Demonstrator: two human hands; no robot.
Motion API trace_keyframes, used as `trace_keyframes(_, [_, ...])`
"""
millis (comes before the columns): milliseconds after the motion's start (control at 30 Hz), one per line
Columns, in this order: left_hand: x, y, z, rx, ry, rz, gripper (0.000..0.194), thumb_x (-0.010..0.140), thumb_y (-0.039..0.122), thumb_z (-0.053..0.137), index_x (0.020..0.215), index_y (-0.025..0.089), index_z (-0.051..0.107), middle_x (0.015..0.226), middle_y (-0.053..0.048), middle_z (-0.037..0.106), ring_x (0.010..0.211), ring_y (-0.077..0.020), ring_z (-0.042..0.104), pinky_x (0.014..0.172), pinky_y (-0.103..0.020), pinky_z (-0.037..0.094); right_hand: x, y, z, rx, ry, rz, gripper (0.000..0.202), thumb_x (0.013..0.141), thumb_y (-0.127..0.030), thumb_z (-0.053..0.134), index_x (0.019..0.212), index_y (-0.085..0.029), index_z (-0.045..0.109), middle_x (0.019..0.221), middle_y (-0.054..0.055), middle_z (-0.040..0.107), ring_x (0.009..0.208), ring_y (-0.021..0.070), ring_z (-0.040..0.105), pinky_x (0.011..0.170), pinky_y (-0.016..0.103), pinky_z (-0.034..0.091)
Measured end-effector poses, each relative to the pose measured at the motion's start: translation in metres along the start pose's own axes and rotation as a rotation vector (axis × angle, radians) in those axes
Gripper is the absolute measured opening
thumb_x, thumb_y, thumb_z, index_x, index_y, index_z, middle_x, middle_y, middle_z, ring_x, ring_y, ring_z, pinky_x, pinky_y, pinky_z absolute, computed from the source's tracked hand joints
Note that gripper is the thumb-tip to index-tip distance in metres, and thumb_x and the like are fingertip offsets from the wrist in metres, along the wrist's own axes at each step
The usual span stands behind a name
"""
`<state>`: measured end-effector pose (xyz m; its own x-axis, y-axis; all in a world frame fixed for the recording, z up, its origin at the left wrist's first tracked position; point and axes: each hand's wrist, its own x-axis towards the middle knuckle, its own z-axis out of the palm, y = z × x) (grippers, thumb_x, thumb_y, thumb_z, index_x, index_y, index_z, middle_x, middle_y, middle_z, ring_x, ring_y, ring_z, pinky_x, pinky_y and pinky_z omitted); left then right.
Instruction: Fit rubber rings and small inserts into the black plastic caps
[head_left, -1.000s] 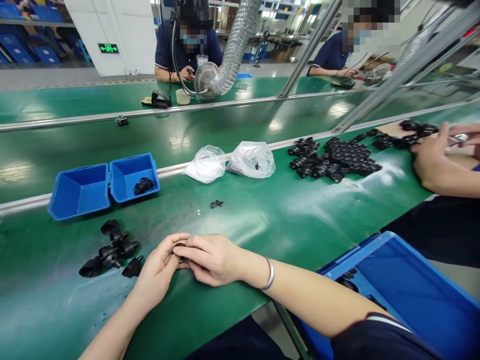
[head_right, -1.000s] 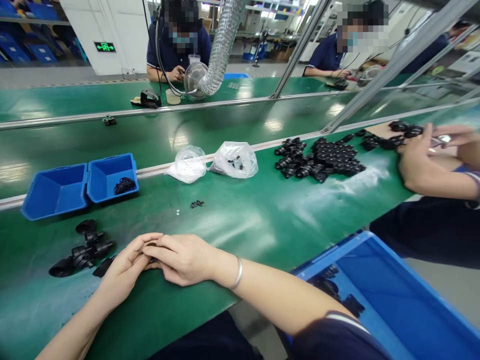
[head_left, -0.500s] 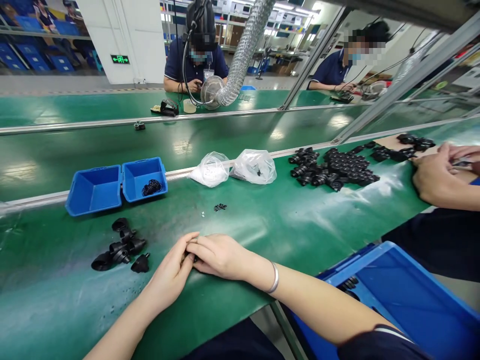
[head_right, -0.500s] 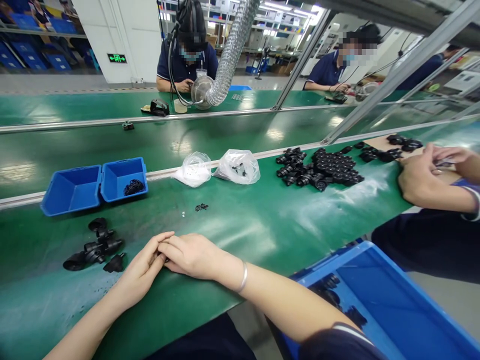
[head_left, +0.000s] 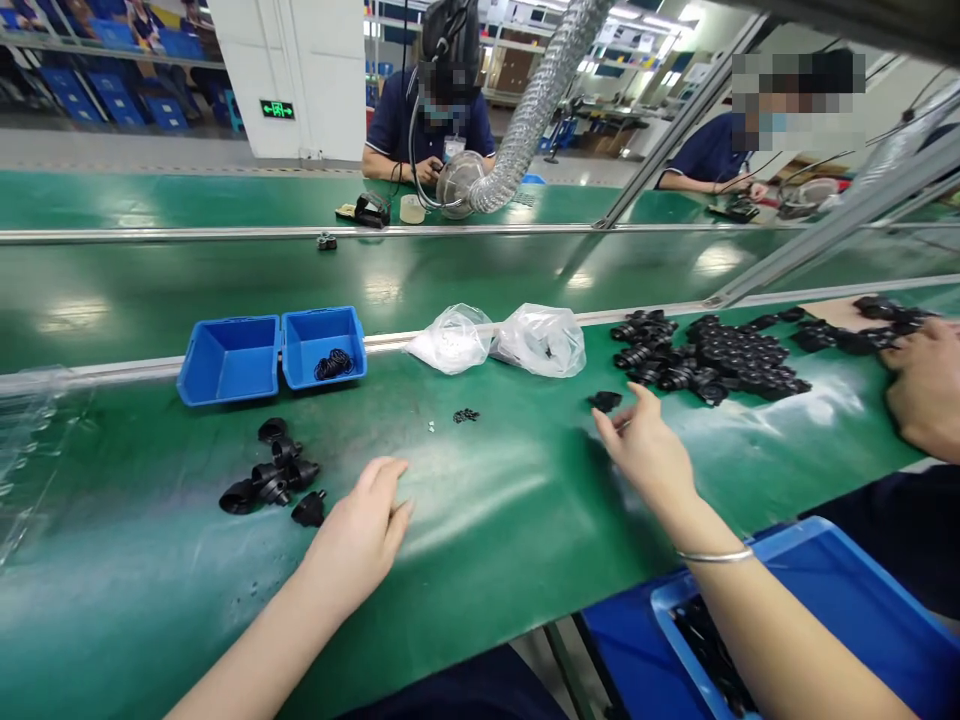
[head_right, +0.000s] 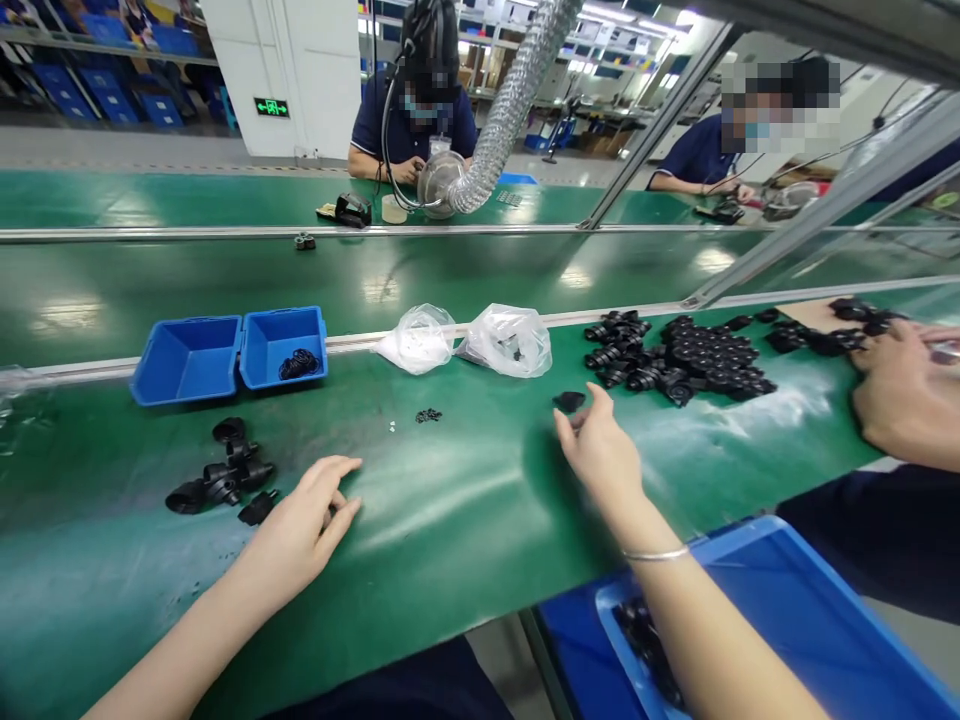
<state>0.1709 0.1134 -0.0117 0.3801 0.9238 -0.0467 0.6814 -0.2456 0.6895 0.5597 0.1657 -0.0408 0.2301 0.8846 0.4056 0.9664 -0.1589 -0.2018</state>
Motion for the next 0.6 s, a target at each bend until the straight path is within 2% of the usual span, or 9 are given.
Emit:
trace_keyframes(67, [-0.003, 0.000, -0.010, 0.344, 0.089, -0.024, 0.031, 0.095, 0.024, 0.041, 0.124, 0.016, 0.051, 0.123, -0.015, 0.054, 0.085, -0.0243, 0.066, 0.071, -0.035, 0.052, 0.001, -0.014, -0.003, 0.101, 0.014, -0.052, 0.052, 0.091, -0.045, 0.050, 0.128, -0.010, 0.046, 0.083, 0.009, 0.065, 0.063, 0.0225, 0.062, 0.054, 0.032, 0.047])
trace_keyframes(167, [-0.012, -0.001, -0.029, 0.755, 0.146, -0.138, 0.026, 0.096, 0.024, 0.040, 0.108, 0.011, 0.058, 0.104, -0.015, 0.057, 0.079, -0.0271, 0.064, 0.064, -0.035, 0.050, -0.008, -0.066, -0.005, 0.374, -0.169, -0.292, 0.023, 0.094, -0.038, 0.049, 0.102, -0.019, 0.060, 0.087, 0.008, 0.066, 0.071, 0.0195, 0.064, 0.067, 0.033, 0.053])
trace_keyframes(267, [-0.021, -0.002, -0.045, 0.902, 0.099, -0.268, 0.027, 0.095, 0.033, 0.044, 0.103, 0.010, 0.058, 0.091, -0.011, 0.055, 0.067, -0.0247, 0.063, 0.053, -0.032, 0.047, -0.018, -0.126, 0.006, 0.484, -0.339, -0.584, 0.016, 0.097, -0.028, 0.046, 0.102, -0.020, 0.060, 0.095, 0.008, 0.064, 0.084, 0.0190, 0.063, 0.075, 0.031, 0.053])
trace_keyframes(367, [-0.023, -0.003, -0.051, 0.902, -0.005, -0.346, 0.025, 0.093, 0.034, 0.050, 0.103, 0.012, 0.057, 0.092, -0.009, 0.053, 0.066, -0.0234, 0.063, 0.049, -0.029, 0.045, -0.022, -0.167, 0.024, 0.387, -0.317, -0.746, 0.020, 0.100, -0.024, 0.041, 0.104, -0.018, 0.060, 0.096, 0.009, 0.061, 0.081, 0.0179, 0.062, 0.074, 0.030, 0.052])
trace_keyframes(467, [-0.021, -0.002, -0.046, 0.877, -0.109, -0.346, 0.018, 0.093, 0.025, 0.048, 0.102, 0.013, 0.056, 0.094, -0.010, 0.054, 0.068, -0.0226, 0.065, 0.051, -0.028, 0.045, -0.021, -0.182, 0.038, 0.296, -0.279, -0.777, 0.024, 0.100, -0.022, 0.039, 0.092, -0.016, 0.061, 0.088, 0.008, 0.059, 0.073, 0.0180, 0.059, 0.067, 0.030, 0.050])
trace_keyframes(600, [-0.017, 0.002, -0.031, 0.815, -0.176, -0.285, 0.016, 0.093, 0.013, 0.040, 0.098, 0.013, 0.056, 0.093, -0.010, 0.055, 0.067, -0.0206, 0.064, 0.054, -0.028, 0.045, -0.022, -0.175, 0.042, 0.328, -0.273, -0.725, 0.022, 0.099, -0.021, 0.040, 0.089, -0.016, 0.059, 0.085, 0.009, 0.058, 0.071, 0.0189, 0.059, 0.065, 0.031, 0.050])
